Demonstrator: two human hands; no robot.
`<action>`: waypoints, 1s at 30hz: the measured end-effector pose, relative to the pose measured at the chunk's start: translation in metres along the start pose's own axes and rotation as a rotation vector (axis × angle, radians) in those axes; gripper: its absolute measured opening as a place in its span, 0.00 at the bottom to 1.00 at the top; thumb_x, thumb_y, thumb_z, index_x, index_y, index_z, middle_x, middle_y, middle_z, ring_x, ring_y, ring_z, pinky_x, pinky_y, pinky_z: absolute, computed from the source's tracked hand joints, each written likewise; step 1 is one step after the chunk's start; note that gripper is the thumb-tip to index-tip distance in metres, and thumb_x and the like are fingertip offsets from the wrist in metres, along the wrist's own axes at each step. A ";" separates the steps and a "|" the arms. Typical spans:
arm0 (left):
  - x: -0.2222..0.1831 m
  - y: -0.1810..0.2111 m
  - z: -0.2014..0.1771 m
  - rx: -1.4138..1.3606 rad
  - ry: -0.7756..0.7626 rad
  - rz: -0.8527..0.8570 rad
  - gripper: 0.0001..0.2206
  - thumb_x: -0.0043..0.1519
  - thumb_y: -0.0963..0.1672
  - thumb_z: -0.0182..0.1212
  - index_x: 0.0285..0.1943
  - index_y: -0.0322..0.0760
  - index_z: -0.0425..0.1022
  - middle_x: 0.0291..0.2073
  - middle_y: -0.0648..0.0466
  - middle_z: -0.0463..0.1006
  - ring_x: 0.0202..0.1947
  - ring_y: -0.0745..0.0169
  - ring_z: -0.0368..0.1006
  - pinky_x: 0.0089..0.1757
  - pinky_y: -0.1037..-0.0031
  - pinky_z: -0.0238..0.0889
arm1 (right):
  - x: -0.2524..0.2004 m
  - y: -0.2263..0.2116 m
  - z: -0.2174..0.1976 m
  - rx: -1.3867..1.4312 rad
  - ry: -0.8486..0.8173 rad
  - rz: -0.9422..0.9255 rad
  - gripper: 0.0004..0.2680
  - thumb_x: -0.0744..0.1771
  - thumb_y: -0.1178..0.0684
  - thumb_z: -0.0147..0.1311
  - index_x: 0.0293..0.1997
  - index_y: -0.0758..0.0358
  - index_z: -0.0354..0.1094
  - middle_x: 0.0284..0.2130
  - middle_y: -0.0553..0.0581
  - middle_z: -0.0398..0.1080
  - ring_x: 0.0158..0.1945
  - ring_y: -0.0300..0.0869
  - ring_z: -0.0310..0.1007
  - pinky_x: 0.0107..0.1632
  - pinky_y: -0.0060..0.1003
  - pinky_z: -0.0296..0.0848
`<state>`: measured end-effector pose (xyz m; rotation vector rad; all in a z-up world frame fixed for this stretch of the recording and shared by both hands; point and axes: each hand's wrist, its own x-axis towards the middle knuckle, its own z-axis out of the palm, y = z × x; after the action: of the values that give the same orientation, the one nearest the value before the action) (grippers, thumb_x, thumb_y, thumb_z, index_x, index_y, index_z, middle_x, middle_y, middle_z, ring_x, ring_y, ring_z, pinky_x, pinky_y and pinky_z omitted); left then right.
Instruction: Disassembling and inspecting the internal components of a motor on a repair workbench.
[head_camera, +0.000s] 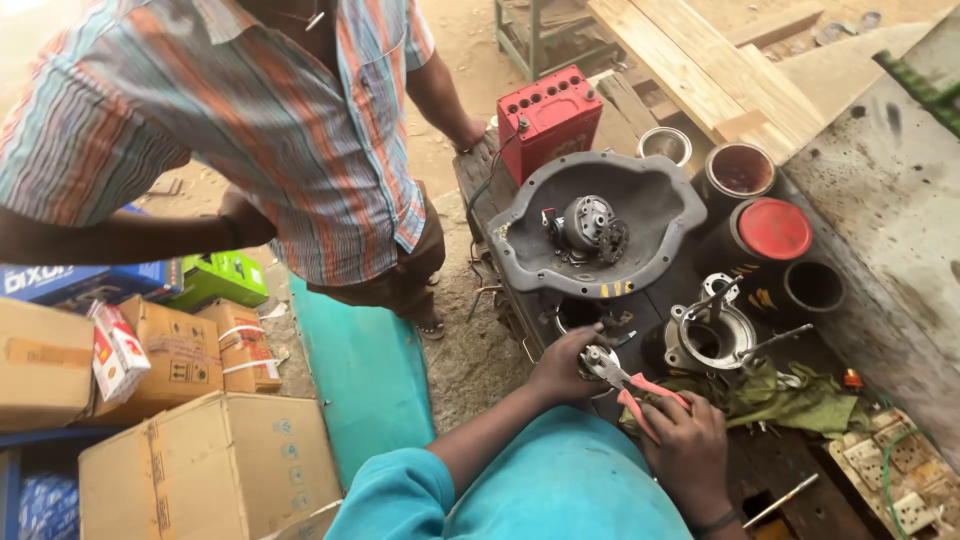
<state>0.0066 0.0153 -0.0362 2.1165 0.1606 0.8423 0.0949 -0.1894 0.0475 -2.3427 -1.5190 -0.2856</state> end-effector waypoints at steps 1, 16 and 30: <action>-0.003 -0.007 0.006 -0.082 -0.043 -0.159 0.25 0.42 0.45 0.78 0.49 0.40 0.74 0.50 0.50 0.82 0.54 0.44 0.78 0.52 0.62 0.71 | -0.001 -0.005 0.001 -0.016 -0.026 0.049 0.09 0.57 0.50 0.65 0.37 0.54 0.78 0.39 0.47 0.76 0.49 0.50 0.71 0.50 0.48 0.69; 0.017 0.022 0.038 -0.252 -0.267 -0.071 0.22 0.43 0.44 0.78 0.45 0.40 0.73 0.37 0.48 0.78 0.41 0.43 0.77 0.42 0.59 0.69 | -0.038 -0.050 -0.052 -0.052 0.015 0.293 0.07 0.60 0.49 0.67 0.33 0.55 0.77 0.42 0.51 0.72 0.43 0.49 0.67 0.43 0.48 0.64; 0.016 0.064 0.106 -0.317 -0.236 -0.185 0.21 0.46 0.44 0.77 0.47 0.41 0.75 0.39 0.47 0.81 0.43 0.44 0.79 0.45 0.60 0.71 | -0.063 -0.020 -0.073 -0.039 0.161 0.572 0.05 0.61 0.54 0.69 0.32 0.58 0.76 0.33 0.57 0.63 0.38 0.52 0.66 0.40 0.48 0.64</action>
<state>0.0734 -0.0893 -0.0256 1.8509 0.0898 0.4700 0.0516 -0.2627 0.0973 -2.5870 -0.7293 -0.3453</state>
